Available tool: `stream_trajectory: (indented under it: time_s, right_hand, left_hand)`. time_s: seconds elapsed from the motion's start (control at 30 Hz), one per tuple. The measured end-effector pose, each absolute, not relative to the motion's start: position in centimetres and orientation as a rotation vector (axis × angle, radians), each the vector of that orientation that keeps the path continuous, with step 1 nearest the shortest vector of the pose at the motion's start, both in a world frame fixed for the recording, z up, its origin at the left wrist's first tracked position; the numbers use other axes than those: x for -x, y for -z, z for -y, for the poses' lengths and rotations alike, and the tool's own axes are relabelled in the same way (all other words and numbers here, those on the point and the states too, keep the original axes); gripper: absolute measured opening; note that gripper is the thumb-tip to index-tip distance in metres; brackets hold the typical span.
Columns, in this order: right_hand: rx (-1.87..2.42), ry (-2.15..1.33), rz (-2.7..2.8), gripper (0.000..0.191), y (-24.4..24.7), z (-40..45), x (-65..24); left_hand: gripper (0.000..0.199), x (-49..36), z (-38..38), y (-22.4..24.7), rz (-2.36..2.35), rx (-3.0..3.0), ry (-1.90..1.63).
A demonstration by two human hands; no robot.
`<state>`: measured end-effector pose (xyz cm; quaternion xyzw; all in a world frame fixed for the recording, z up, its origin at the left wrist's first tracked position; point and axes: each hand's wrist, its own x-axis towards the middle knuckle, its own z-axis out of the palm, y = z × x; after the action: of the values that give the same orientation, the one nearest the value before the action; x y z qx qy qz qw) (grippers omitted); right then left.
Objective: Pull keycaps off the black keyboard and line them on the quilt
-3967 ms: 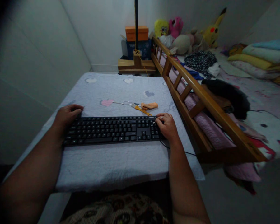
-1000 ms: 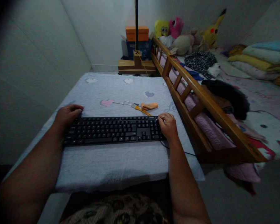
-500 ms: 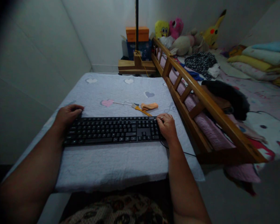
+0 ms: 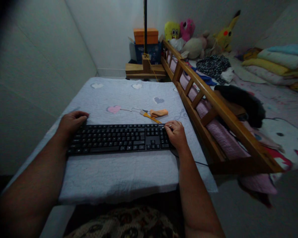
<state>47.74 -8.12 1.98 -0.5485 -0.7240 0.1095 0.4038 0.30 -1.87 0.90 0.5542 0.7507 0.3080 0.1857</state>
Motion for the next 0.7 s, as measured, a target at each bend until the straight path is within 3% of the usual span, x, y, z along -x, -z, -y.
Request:
stream_trajectory:
  time_s: [0.7]
  right_hand:
    - [1.41,-0.276,1.815,0.018,-2.13,8.32,-47.68]
  left_hand:
    - [0.049,-0.48,2.01,-1.26,-2.126,-1.552,-0.84]
